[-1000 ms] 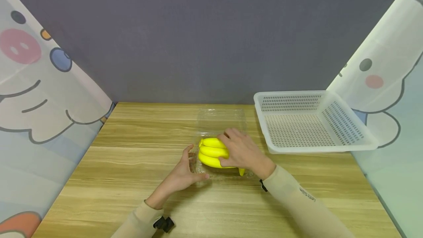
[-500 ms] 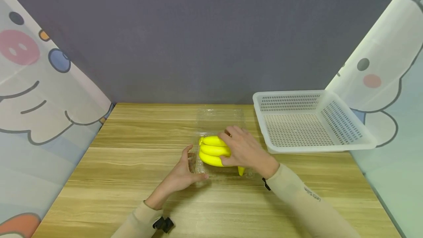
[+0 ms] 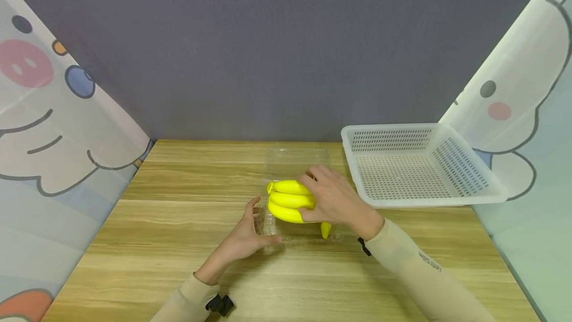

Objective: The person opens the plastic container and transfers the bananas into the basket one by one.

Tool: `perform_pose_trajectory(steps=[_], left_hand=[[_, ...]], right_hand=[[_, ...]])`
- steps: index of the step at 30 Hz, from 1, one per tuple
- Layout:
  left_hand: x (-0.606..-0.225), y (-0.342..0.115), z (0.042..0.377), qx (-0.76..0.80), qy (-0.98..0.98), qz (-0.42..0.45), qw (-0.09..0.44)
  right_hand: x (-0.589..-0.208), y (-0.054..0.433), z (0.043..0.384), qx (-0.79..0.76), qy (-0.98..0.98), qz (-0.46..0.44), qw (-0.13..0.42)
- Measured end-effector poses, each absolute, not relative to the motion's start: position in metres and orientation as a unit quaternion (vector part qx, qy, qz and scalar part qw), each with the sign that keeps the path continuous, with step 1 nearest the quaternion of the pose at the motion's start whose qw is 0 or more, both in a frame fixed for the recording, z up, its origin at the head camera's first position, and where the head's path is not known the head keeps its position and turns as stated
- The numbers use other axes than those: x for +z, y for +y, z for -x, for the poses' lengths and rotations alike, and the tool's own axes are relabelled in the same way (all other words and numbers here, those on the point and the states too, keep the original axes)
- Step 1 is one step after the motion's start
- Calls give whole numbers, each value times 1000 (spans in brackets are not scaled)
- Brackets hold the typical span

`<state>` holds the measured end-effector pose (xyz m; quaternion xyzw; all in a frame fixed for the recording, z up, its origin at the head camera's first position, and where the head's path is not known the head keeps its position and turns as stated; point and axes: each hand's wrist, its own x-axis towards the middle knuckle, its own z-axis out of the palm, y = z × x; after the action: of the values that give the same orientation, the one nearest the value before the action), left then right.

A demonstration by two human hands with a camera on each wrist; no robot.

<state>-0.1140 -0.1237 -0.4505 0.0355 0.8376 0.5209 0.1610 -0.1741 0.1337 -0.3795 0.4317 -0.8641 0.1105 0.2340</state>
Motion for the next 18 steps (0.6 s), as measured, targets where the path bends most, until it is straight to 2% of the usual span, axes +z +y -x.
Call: perform_pose_trajectory(steps=[18], left_hand=[[-452, -124, 114, 521, 838, -37, 156]], right_hand=[[-363, 143, 179, 135, -846, -437, 276]])
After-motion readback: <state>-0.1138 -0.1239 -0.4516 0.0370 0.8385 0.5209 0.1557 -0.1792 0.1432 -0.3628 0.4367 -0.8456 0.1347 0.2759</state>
